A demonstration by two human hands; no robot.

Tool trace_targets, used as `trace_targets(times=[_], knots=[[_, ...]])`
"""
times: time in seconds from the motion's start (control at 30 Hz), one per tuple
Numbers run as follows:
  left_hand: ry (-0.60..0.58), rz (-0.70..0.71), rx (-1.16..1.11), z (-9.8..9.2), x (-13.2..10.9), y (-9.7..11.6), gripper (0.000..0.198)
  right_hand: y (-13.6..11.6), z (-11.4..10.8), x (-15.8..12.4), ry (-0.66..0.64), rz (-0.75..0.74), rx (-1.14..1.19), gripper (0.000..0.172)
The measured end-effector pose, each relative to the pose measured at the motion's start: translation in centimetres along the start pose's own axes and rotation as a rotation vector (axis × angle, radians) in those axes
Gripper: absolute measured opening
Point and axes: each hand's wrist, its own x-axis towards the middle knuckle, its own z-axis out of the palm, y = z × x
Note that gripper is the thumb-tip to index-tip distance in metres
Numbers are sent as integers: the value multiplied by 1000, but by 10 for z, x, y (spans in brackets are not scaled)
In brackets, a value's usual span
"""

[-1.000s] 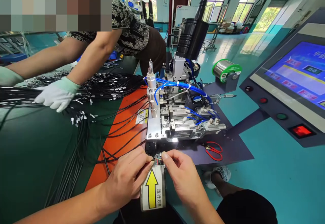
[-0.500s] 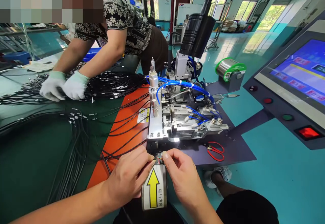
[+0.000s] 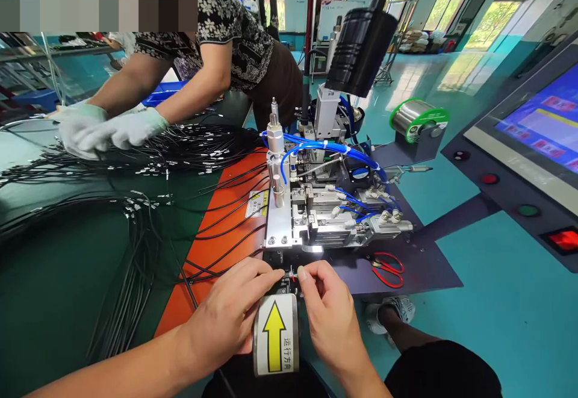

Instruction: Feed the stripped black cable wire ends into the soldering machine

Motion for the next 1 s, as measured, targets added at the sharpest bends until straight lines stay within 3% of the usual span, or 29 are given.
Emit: trace_targets(times=[0.4,1.0], knots=[[104,8,-62,1,3,-5,25,12,9,6,61,-6,-58,35],[84,-4,-56,2,2,-5,24,15,13,4,69,-36,-81,33]])
